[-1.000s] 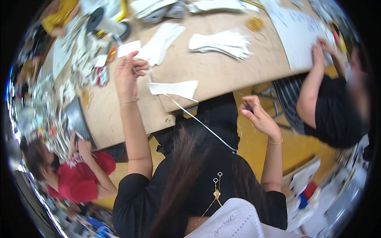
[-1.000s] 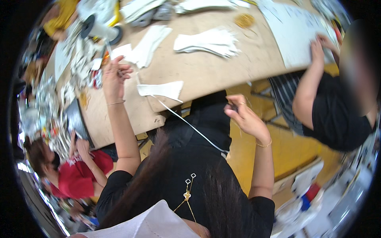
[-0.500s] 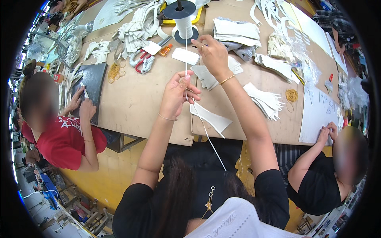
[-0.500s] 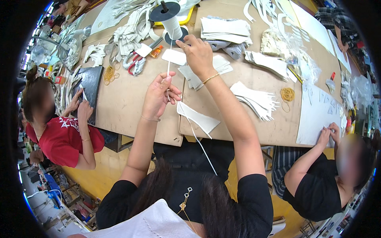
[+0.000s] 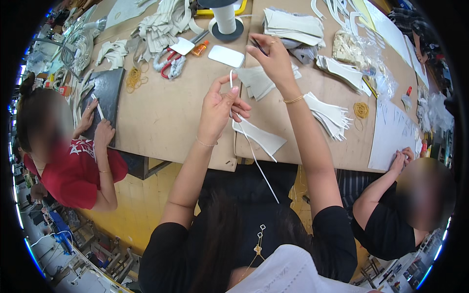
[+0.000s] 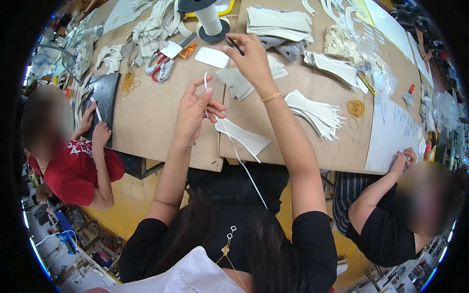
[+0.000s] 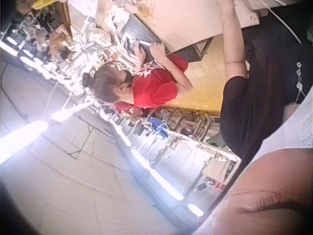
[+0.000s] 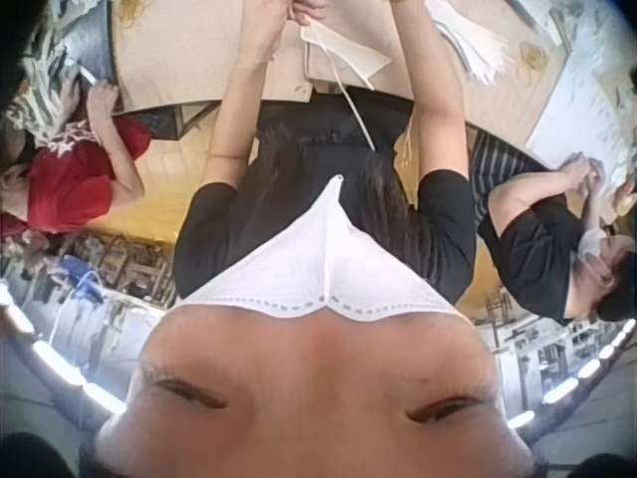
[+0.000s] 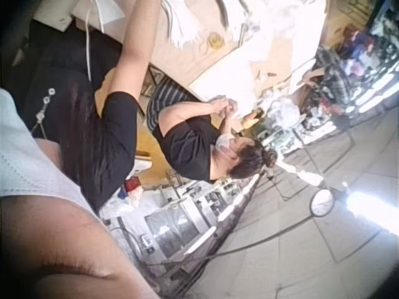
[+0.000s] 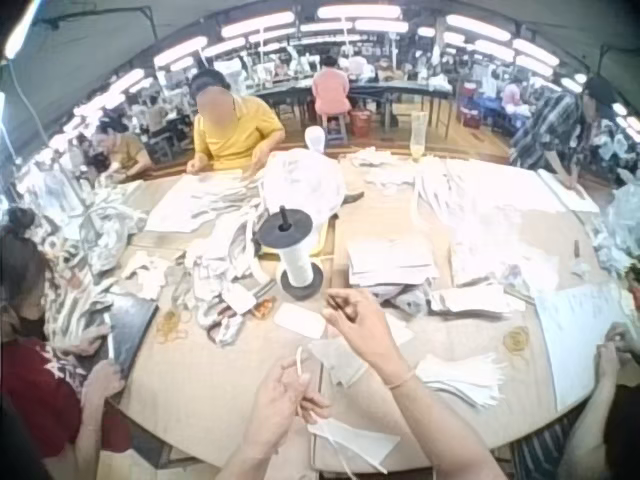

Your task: The person hand-sews white fabric pieces at a table using a needle and thread. They repeatedly pick up fabric, stitch along edges, and place finished pieces into a growing stack. A coworker is visible across the table performing similar sewing work.

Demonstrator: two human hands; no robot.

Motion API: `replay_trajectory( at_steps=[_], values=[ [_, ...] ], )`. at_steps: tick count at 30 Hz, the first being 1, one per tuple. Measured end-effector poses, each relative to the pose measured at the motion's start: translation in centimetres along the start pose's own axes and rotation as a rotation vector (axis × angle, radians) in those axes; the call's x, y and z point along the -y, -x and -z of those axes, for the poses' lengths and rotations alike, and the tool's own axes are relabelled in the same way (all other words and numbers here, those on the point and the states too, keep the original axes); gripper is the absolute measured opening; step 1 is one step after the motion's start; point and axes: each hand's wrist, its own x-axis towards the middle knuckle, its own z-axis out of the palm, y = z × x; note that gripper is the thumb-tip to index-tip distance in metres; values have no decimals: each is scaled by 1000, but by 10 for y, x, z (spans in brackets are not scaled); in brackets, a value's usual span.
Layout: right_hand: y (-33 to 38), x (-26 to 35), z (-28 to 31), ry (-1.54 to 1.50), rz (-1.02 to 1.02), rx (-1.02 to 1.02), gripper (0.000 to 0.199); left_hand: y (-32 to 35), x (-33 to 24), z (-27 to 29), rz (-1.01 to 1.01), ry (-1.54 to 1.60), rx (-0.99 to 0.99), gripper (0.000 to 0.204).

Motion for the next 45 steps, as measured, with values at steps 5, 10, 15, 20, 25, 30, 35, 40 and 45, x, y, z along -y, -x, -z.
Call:
replay_trajectory(
  at_steps=[5,10,15,20,25,30,35,40,45],
  values=[
    [43,41,37,-538,-640,406,37,1,-9,-13,28,-79,113,39],
    [42,69,49,-662,-420,356,28,10,-16,-26,-6,-162,195,32],
    [59,96,94,-885,-336,211,22,28,-12,-19,48,8,345,36],
    [98,101,173,-908,68,300,30,41,35,-6,-308,-765,253,27],
    [160,135,271,-720,291,180,16,66,82,15,-715,-1373,405,33],
    [246,190,332,-860,612,-71,12,74,102,5,-777,-1428,334,45],
    [230,173,362,-1118,320,425,13,73,106,-12,-772,-1422,294,46],
    [214,90,213,-394,-702,218,23,76,105,-12,-776,-1401,367,43],
    [202,5,106,-259,-800,383,24,67,101,-7,-809,-1352,375,38]
  ],
)
